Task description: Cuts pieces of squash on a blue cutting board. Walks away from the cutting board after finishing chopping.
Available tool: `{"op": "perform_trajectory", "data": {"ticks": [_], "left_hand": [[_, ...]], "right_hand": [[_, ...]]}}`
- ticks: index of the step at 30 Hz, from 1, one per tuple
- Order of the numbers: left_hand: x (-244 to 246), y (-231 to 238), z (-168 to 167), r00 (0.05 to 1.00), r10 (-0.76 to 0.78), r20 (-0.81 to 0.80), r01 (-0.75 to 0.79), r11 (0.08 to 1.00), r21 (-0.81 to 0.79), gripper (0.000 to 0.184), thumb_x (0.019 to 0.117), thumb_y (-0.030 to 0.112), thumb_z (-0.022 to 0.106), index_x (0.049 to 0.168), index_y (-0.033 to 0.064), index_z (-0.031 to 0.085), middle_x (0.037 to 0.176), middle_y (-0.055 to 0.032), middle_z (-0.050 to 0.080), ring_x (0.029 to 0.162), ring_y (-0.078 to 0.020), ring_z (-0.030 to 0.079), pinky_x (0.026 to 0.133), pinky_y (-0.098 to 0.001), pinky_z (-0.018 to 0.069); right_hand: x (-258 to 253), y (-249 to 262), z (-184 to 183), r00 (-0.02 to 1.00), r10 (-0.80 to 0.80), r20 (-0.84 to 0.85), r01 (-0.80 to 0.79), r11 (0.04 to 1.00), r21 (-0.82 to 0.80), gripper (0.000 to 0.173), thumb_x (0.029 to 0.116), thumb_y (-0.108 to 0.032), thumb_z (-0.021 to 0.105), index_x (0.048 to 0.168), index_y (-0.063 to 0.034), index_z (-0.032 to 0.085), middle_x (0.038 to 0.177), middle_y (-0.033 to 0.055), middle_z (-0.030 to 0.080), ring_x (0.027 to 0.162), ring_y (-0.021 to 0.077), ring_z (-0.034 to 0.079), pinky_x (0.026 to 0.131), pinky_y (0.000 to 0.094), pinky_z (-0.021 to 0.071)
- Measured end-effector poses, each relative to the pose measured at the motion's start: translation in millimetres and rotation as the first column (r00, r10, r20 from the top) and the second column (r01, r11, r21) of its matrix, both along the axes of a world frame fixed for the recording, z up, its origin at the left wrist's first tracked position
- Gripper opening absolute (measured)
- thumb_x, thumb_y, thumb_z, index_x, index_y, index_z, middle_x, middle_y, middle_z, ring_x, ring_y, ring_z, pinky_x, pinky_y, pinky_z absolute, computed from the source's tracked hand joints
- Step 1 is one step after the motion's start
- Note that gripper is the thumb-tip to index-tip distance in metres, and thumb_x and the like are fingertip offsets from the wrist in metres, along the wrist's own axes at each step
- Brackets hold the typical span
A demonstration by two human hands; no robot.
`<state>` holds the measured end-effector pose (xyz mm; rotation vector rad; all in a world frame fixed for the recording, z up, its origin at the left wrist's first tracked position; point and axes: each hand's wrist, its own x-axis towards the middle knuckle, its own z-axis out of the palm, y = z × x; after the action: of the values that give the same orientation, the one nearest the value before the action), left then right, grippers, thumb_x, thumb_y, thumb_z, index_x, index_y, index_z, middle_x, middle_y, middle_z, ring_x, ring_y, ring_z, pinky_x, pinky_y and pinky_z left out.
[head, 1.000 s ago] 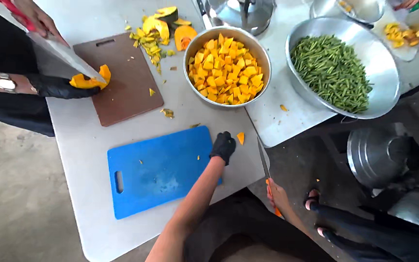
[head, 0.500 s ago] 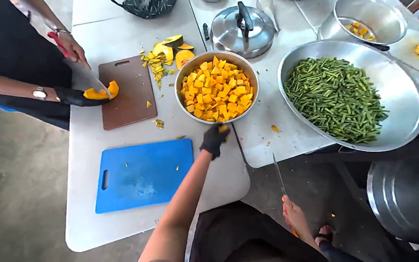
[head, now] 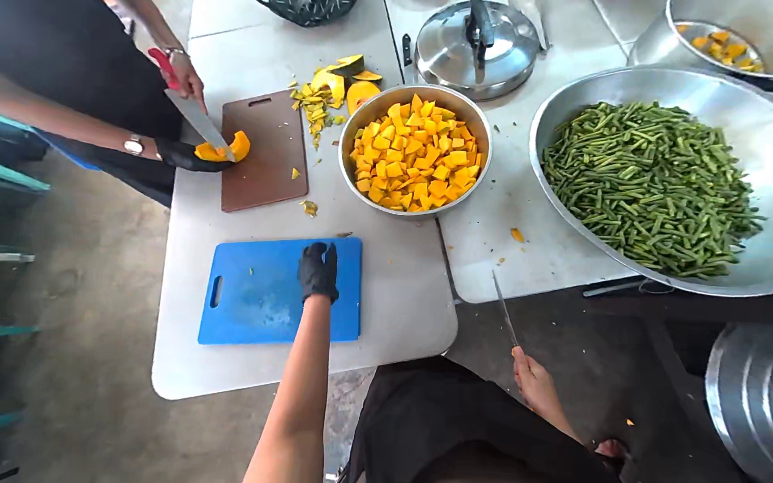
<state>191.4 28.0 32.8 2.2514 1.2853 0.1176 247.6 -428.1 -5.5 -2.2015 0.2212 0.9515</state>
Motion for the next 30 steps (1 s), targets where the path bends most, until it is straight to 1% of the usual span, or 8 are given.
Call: {"op": "perform_trajectory", "data": {"ticks": [4,8,13,15,18,21,24,30], "left_hand": [[-92,-10,-66,0.968,-0.049,-0.247,0.085,0.987,0.139,0.07,0.1045,0.053,0.043,0.159,0.01,0.036,0.167,-0.0163,0.028,0.155,-0.0403,0.02,0.122,-0.0659,0.0111],[-125,-41,-107,0.969,-0.051,-0.242,0.098,0.977,0.188,0.07,0.1064,0.048,0.034,0.162,0.0058,0.027,0.169,-0.0181,0.021,0.156,-0.0414,0.015,0.122,-0.0665,0.009],[-112,-76,-110,0.982,-0.075,-0.173,0.1,0.985,0.143,0.069,0.1063,0.046,0.034,0.162,0.0054,0.028,0.168,-0.0215,0.02,0.155,-0.0454,0.015,0.119,-0.0701,0.0097],[-100,-81,-93,0.995,-0.041,-0.091,0.048,0.995,0.083,0.071,0.1041,0.045,0.044,0.16,0.0031,0.03,0.167,-0.025,0.021,0.154,-0.0466,0.018,0.121,-0.0666,0.013],[-49,-56,-37,0.989,-0.074,0.127,0.077,0.997,-0.02,0.065,0.1016,0.036,0.059,0.151,-0.0041,0.044,0.157,-0.0289,0.04,0.143,-0.0458,0.042,0.116,-0.0592,0.0338],[37,-7,7,0.933,-0.267,0.239,0.308,0.939,-0.151,0.045,0.1066,0.03,0.053,0.139,-0.0022,0.056,0.139,-0.0253,0.057,0.124,-0.0402,0.059,0.106,-0.0559,0.0472],[138,34,22,0.911,-0.328,0.249,0.375,0.911,-0.173,0.041,0.1077,0.028,0.05,0.13,-0.0048,0.061,0.128,-0.0275,0.063,0.122,-0.0421,0.06,0.104,-0.0591,0.0462],[245,69,11,0.893,-0.435,-0.111,0.398,0.882,-0.253,0.057,0.099,0.031,0.066,0.14,-0.006,0.052,0.141,-0.0324,0.053,0.134,-0.048,0.05,0.108,-0.0655,0.0406]], "right_hand": [[3,22,-2,0.99,0.142,-0.002,-0.142,0.99,-0.014,0.058,0.1111,-0.047,0.036,0.099,0.0021,0.064,0.07,0.0089,0.052,0.06,0.0203,0.05,0.061,0.0412,0.0452],[9,52,8,0.979,0.202,-0.007,-0.202,0.978,-0.055,0.055,0.1112,-0.046,0.037,0.104,0.0022,0.064,0.072,0.0106,0.055,0.061,0.0214,0.053,0.061,0.0404,0.047],[-2,82,22,0.984,0.177,0.013,-0.176,0.982,-0.076,0.054,0.1119,-0.043,0.036,0.105,0.0028,0.064,0.073,0.0101,0.054,0.06,0.0197,0.052,0.06,0.0383,0.0464],[-13,89,28,0.984,0.175,0.03,-0.172,0.982,-0.077,0.053,0.1119,-0.042,0.037,0.106,0.0032,0.064,0.073,0.0102,0.054,0.06,0.0195,0.052,0.06,0.0387,0.0464],[-32,96,35,0.989,0.123,0.085,-0.119,0.992,-0.047,0.051,0.1121,-0.039,0.039,0.102,0.0037,0.065,0.069,0.0084,0.053,0.057,0.0175,0.051,0.057,0.0375,0.0457],[-55,101,40,0.989,0.037,0.142,-0.04,0.999,0.02,0.05,0.1123,-0.035,0.038,0.103,0.0059,0.064,0.068,0.0061,0.053,0.056,0.013,0.05,0.056,0.0333,0.0456],[-77,108,50,0.984,-0.022,0.177,0.015,0.999,0.04,0.047,0.1121,-0.029,0.039,0.104,0.0092,0.065,0.07,0.0079,0.056,0.059,0.012,0.051,0.059,0.0327,0.0472],[-106,109,60,0.98,-0.146,0.133,0.151,0.988,-0.029,0.043,0.1109,-0.025,0.041,0.103,0.0101,0.066,0.071,0.0085,0.057,0.063,0.0113,0.052,0.064,0.032,0.0468]]}}
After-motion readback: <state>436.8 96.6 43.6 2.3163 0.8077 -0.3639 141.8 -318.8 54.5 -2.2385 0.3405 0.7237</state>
